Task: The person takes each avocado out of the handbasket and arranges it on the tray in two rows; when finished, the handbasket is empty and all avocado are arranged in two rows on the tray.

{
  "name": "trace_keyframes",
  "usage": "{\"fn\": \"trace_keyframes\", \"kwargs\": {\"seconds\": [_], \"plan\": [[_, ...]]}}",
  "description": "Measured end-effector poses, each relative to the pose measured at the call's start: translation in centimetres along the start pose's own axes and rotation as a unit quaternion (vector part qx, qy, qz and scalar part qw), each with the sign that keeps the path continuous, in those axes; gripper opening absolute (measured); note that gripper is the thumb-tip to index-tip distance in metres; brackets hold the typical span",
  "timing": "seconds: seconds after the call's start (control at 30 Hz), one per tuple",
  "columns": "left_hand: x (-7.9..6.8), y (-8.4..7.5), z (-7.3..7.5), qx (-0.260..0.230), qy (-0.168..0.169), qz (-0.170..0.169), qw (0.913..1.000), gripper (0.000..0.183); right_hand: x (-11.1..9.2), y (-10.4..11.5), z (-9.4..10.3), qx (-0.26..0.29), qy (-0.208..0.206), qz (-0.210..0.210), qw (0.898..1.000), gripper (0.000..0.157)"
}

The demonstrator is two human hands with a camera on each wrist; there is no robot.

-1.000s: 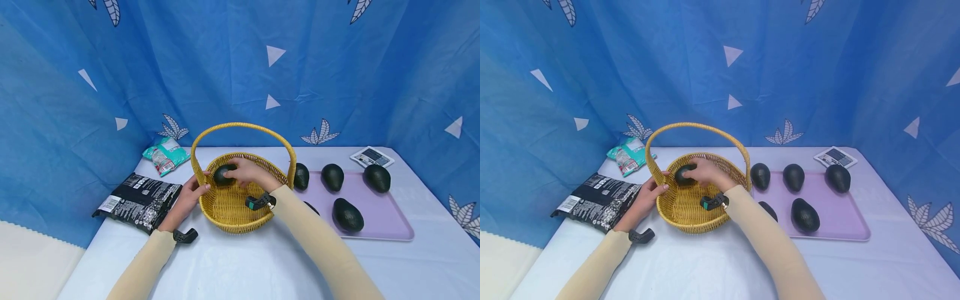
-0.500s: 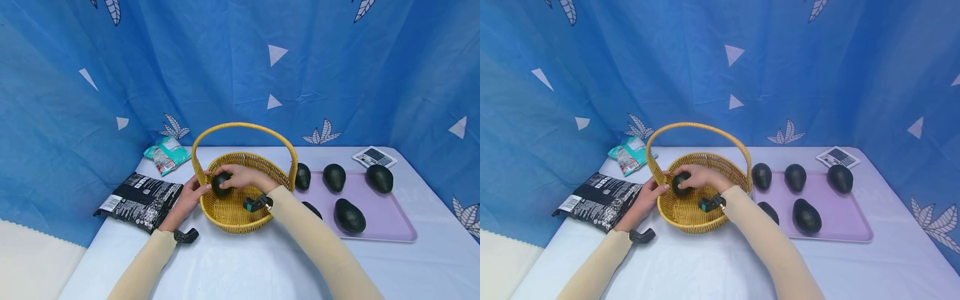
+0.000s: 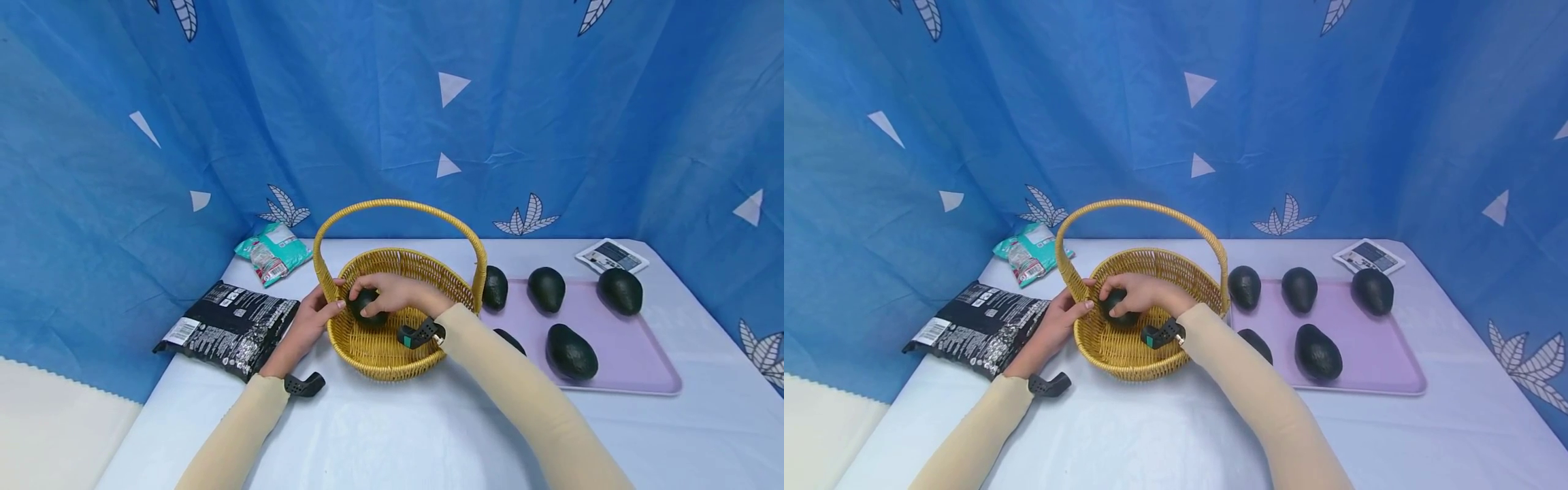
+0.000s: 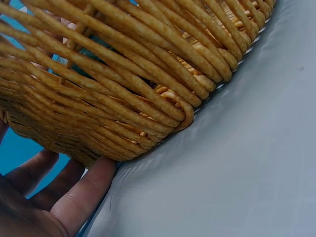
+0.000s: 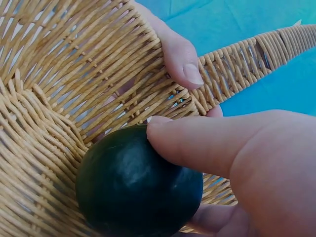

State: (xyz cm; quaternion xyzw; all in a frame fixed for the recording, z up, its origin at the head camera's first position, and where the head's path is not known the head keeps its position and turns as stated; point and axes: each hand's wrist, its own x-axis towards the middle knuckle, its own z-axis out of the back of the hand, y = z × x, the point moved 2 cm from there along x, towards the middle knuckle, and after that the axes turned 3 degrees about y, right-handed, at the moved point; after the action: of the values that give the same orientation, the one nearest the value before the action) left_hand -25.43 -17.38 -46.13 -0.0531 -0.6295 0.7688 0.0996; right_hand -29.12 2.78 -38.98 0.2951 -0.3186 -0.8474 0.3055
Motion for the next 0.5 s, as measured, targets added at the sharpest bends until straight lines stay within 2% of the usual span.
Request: {"fn": "trace_keyframes", "kwargs": {"seconds": [0.13,0.3,0.5], "plan": [[0.0,0.0,-0.1,-0.002,0.004,-0.002,1.0,0.05,-0.1,0.1,0.0,-0.03,0.003,-0.008,1.0,0.038],[-0.2,0.0,0.0,0.007,0.006,-0.007,0.9999,0.05,-0.8,0.6,-0.1,-0.101,0.006,-0.009,0.995,0.037],[-0.2,-0.2,-0.1,0.011,0.0,-0.004,0.9999,0.051,-2.8,1.7,0.5,-0.118,0.009,-0.004,0.993,0.036]]}}
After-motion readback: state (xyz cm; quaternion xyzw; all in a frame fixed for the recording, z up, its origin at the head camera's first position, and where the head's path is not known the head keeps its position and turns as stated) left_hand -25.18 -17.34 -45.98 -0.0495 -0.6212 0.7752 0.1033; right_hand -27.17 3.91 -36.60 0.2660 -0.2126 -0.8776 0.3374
